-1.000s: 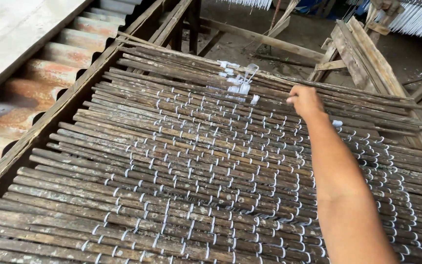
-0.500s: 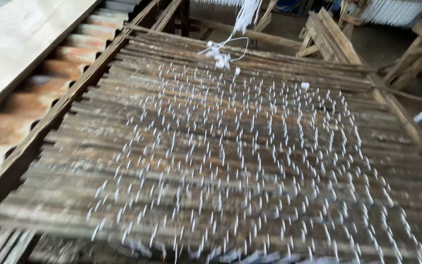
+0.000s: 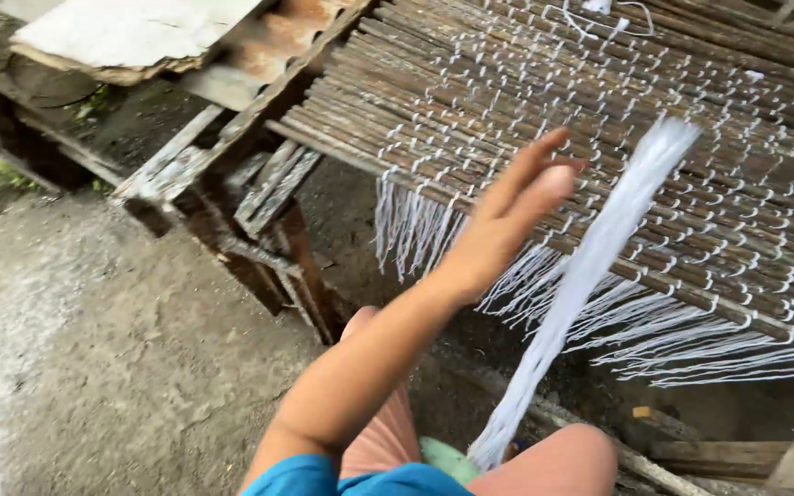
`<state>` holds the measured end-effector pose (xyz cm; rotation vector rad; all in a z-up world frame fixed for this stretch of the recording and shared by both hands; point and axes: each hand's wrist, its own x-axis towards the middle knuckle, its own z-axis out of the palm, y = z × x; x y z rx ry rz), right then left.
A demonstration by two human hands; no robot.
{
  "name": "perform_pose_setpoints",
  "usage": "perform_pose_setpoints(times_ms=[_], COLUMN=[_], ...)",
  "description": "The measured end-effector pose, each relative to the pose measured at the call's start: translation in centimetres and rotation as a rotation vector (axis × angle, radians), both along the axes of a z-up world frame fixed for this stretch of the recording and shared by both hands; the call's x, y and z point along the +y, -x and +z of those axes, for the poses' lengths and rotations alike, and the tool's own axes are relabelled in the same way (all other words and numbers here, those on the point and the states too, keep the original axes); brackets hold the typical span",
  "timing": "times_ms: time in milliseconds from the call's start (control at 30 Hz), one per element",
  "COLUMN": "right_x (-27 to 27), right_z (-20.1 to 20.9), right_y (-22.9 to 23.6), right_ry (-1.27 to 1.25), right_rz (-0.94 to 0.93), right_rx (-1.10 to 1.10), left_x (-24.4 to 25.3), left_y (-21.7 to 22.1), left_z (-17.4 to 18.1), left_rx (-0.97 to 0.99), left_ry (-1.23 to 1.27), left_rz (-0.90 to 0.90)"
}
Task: Weaving individual candle wicks onto a wooden frame by looping them around horizontal sticks.
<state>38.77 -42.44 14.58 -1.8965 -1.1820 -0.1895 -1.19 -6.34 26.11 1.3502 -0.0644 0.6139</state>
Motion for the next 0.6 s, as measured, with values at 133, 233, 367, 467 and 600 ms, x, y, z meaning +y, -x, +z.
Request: perform_pose_setpoints(times_ms=[133, 233, 367, 467, 600], right_x=[3.5, 6.5, 6.3, 5.4, 5.2], right_z=[3.4, 5.6, 3.3, 1.5, -4.0], right_y=[16.5, 25.0, 24.3, 23.2, 20.7], right_ry=[0.032, 0.399, 0.521, 0.379, 0.098], right_rz=[0.033, -0.298, -0.333, -0.326, -0.413], right_rx=[0.111, -0.396, -0.172, -0.182, -0.353], left_x=[-3.2, -2.3, -0.2, 1.0, 1.0], left_y=[-3.1, -2.3, -2.4, -3.9, -4.6], left_z=[-6.7, -10.2, -14.5, -18.3, -18.1], left_rx=[-0.002, 0.102, 0.251, 0.377, 0.643], left_ry=[0.685, 0.542, 0.566, 0.522, 0.347], left_rz=[-0.410, -0.321, -0.142, -0.021, 0.234])
